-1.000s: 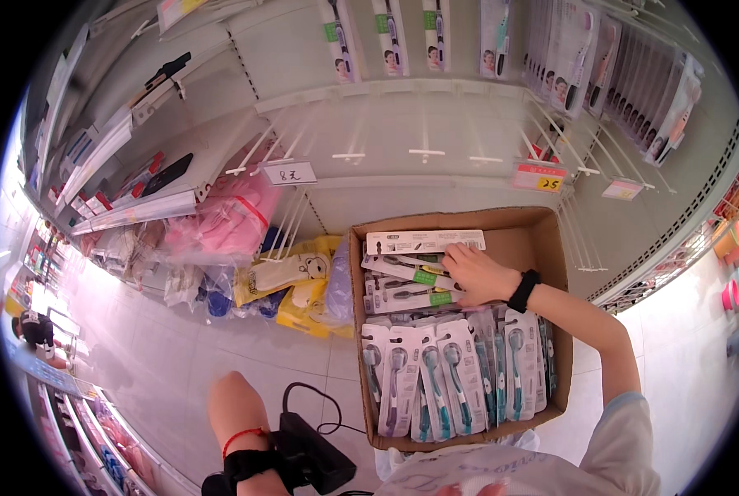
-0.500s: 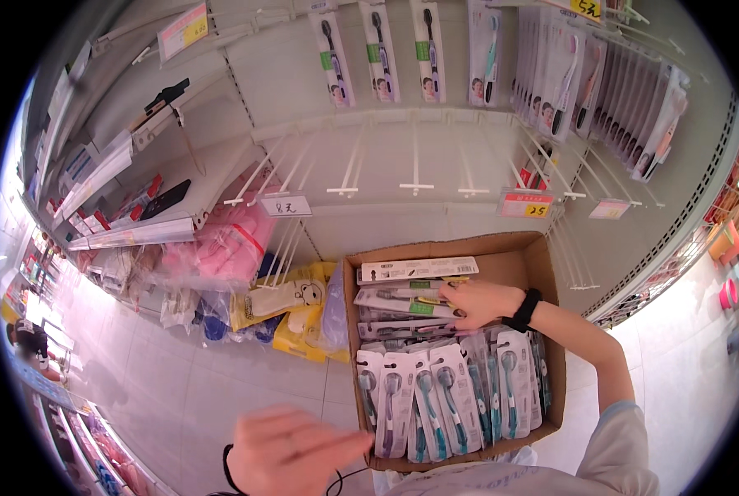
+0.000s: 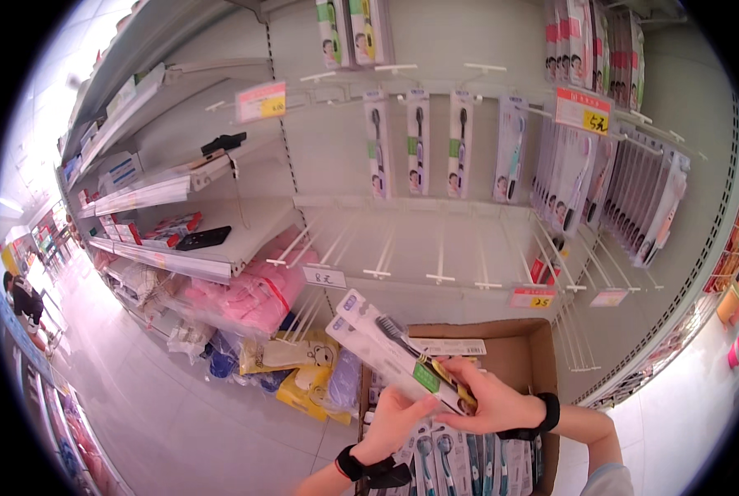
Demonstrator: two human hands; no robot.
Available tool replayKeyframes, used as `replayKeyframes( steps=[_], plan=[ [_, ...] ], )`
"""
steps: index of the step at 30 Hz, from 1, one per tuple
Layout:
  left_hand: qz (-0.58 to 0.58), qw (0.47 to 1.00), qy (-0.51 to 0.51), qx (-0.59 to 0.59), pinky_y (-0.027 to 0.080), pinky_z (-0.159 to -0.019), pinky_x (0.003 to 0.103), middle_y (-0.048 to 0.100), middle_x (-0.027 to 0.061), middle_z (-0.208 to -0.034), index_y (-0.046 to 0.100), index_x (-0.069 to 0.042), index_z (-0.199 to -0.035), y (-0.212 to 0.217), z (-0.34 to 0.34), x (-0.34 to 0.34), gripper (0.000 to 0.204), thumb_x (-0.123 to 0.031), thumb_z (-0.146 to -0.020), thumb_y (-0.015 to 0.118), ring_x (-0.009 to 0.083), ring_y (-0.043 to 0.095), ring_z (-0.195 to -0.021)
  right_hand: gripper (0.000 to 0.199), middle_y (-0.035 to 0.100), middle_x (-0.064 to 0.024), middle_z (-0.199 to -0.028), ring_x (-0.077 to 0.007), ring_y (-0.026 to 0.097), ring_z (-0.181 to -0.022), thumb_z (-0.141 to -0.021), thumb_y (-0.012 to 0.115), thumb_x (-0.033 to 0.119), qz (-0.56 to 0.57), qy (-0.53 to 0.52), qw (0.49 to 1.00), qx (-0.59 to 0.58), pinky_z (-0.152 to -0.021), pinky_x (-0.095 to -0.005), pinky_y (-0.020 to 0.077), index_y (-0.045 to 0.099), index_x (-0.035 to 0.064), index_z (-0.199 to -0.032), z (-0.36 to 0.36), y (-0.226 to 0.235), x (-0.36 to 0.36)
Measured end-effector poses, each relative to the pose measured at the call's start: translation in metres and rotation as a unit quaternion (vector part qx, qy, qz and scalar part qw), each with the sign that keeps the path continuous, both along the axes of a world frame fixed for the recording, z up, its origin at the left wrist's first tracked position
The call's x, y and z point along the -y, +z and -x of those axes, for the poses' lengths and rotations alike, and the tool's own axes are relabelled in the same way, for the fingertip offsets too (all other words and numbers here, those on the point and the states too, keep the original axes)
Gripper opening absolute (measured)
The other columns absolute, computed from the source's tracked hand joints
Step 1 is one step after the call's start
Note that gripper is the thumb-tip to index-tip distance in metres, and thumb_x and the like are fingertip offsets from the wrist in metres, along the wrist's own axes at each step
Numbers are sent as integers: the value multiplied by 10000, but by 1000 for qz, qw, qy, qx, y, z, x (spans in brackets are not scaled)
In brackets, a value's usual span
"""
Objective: The person picks up packaged toothbrushes from a cardboard box and hangs them onto metal hooks on a store shelf.
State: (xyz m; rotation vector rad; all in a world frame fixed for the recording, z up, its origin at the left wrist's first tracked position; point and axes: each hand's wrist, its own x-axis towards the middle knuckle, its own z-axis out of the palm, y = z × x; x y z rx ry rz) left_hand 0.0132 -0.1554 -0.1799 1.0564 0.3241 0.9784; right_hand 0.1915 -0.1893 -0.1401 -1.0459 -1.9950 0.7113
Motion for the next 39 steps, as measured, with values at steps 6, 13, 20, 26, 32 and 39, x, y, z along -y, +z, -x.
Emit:
replayKeyframes(
  steps=[6,13,20,26,32,39],
  plan=[
    [126,984,113,50,377,-995,392,489,137,-1253,381,1,-1273,-4,-15,-1,377,-93,-921,479,248,477,-1158,696,585,-148,-954,-217,628,-814,-733,755,277,-15,-81,996,-44,-705,-298,500,402,3,-1266,-3,5,-10],
    [216,968,54,114,415,-823,369,470,42,-793,489,-71,-955,-16,15,-37,186,-254,-928,493,211,473,-801,723,528,-74,-802,-130,499,-519,-717,737,129,-294,-283,912,37,-505,-259,456,406,113,-1360,-28,65,-16],
    [308,945,32,106,404,-816,375,481,27,-779,483,-99,-918,-68,35,-46,138,-226,-900,534,193,474,-789,755,477,-62,-733,-155,448,-490,-709,730,107,-347,-356,866,60,-476,-290,400,390,184,-1379,-45,119,-39],
    [317,943,29,94,407,-821,382,486,30,-781,480,-92,-915,-86,38,-51,138,-219,-898,531,196,479,-783,750,496,-82,-777,-211,495,-540,-741,711,170,-328,-371,865,75,-523,-338,434,346,180,-1396,-53,117,-66],
    [314,942,-6,117,409,-824,388,483,27,-789,478,-88,-930,-102,41,-59,140,-212,-894,531,194,484,-791,720,488,-188,-991,-343,581,-670,-804,637,343,-259,-413,849,203,-608,-389,491,296,123,-1399,-66,115,-120],
    [338,933,-8,125,426,-809,388,466,41,-802,472,-70,-952,-103,42,-59,146,-191,-898,534,214,486,-801,715,453,-213,-1140,-343,596,-818,-821,612,401,-225,-396,856,244,-720,-403,492,330,-6,-1339,-73,104,-124]
  ],
)
